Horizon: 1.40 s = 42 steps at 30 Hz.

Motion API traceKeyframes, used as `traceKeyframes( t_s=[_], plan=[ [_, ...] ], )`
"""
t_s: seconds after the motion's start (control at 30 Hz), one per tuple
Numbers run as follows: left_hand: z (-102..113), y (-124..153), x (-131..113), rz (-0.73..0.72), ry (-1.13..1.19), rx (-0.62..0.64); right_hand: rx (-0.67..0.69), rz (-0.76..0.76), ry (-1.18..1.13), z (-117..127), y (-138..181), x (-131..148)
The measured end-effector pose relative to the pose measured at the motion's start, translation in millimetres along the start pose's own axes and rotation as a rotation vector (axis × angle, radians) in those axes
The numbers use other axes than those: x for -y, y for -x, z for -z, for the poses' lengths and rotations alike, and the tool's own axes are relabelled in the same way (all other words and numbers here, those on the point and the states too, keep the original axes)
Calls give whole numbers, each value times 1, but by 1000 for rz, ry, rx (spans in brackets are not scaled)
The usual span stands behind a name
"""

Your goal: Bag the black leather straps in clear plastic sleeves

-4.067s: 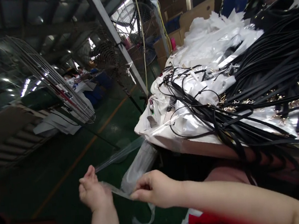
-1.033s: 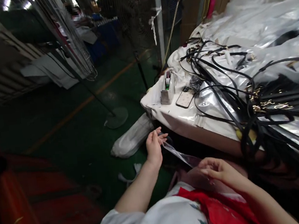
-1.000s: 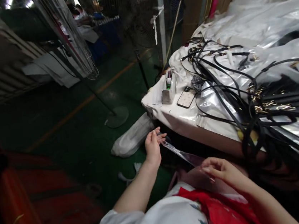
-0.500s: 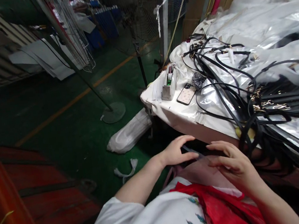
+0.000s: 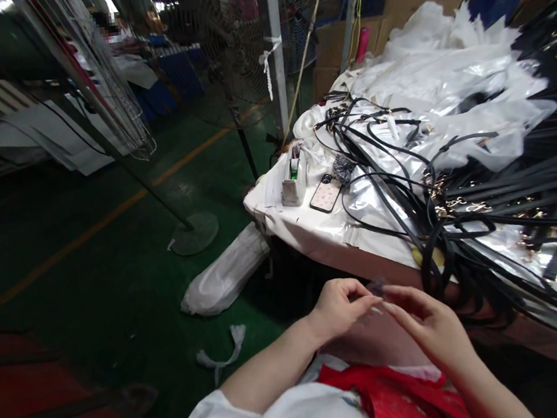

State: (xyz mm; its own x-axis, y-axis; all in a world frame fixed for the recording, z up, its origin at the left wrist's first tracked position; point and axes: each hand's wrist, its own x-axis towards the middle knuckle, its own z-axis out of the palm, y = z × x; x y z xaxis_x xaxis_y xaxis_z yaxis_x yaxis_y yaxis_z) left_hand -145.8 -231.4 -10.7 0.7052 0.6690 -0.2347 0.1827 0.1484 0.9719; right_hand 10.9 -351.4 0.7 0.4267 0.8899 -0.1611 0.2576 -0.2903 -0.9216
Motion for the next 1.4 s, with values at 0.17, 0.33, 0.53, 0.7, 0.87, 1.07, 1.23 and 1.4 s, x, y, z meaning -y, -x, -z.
traceKeyframes(
  t_s=[0.17,0.33,0.53,0.7,0.87,1.07,1.23,1.4],
  plan=[
    [2,4,0,-44,-26,25,-38,20,-55,-11,-3,6],
    [-1,8,-3,-85,-79,62,-141,4,-146,-12,0,5],
    [-3,9,-9,-87,-14,52,-76,-18,-225,-2,-2,-1],
    [-3,9,-8,-96,5,58,-51,-86,-254,4,-2,-4],
    [-6,10,-3,-88,37,71,-87,-105,-253,2,1,-3],
    [-10,12,4,-56,50,176,-73,10,-206,3,4,-6],
    [-12,13,1,-50,64,208,-12,120,-163,6,2,-8],
    [-10,12,0,-40,53,234,30,152,-63,6,3,0]
  ],
)
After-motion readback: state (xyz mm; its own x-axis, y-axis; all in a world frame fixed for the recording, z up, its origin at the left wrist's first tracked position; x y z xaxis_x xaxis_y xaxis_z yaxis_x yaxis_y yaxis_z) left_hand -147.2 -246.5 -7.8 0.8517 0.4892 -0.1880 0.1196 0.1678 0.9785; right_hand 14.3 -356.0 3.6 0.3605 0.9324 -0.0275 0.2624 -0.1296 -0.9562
